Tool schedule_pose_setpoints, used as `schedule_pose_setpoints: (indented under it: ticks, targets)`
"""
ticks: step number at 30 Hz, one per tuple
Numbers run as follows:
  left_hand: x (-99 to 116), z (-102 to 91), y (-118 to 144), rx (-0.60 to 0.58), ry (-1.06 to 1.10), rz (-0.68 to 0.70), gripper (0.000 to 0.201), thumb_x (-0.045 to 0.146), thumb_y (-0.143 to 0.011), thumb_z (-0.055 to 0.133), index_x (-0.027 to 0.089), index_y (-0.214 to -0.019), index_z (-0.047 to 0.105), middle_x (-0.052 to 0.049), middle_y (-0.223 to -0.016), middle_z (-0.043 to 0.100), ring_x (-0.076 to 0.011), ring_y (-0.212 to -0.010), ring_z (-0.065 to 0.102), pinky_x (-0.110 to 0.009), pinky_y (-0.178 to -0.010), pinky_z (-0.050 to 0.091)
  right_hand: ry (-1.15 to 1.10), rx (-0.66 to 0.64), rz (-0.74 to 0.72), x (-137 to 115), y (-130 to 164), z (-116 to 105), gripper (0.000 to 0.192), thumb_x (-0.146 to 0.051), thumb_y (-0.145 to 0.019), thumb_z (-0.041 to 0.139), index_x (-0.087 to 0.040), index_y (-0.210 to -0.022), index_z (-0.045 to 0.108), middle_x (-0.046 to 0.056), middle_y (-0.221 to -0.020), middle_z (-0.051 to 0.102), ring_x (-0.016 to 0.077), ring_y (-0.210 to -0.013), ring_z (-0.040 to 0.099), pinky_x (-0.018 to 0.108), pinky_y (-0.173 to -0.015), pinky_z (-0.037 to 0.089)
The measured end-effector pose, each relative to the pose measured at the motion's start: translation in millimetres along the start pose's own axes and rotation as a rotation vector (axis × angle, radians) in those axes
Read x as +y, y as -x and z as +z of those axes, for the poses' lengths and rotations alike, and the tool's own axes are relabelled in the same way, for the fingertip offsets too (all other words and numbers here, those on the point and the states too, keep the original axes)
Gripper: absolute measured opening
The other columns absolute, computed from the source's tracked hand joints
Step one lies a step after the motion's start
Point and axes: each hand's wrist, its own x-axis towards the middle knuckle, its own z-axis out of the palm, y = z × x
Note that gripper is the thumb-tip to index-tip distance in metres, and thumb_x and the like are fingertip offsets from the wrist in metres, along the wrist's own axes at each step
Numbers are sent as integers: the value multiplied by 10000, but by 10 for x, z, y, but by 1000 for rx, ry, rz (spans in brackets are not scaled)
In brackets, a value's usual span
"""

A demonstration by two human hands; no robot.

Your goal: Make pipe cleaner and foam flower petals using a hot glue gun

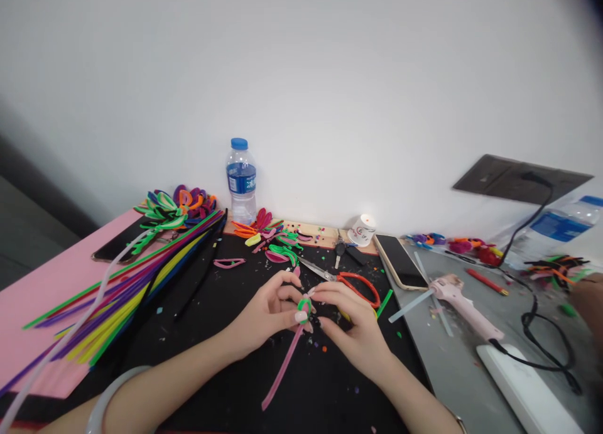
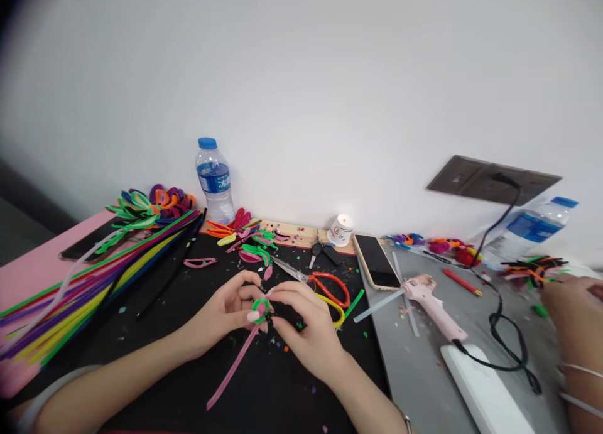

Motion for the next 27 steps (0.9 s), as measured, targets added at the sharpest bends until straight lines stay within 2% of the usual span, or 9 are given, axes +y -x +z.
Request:
schedule_pose_setpoints:
  ticks: [5, 13, 27]
  targets:
    - [-19, 11, 0, -48, 30, -41, 341, 157, -753, 663, 203, -984, 416, 9, -822, 587, -156, -696, 656, -261, -623, 499, 3, 112, -9, -15, 35, 52, 228, -79, -782, 585, -211, -963, 623, 37, -912, 653, 156, -855, 603, 273, -767, 479]
    - [-31, 23, 8, -77, 46, -79, 353, 159, -733, 685, 204, -976, 434, 13, -812, 590, -158, -683, 654, -265, -613, 494, 9, 151, -11, -60, 64, 86, 239, -58, -763, 594, -207, -944, 638, 38, -888, 665, 148, -777, 607, 252, -685, 489]
    - [-16, 35, 11, -73, 50, -91, 340, 153, -725, 691, 196, -953, 441, 10, -801, 597, -154, -678, 651, -265, -616, 494, 64, 175, -96, -29, 85, 114, 215, -68, -779, 585, -202, -936, 646, 57, -873, 670, 169, -816, 628, 286, -734, 514]
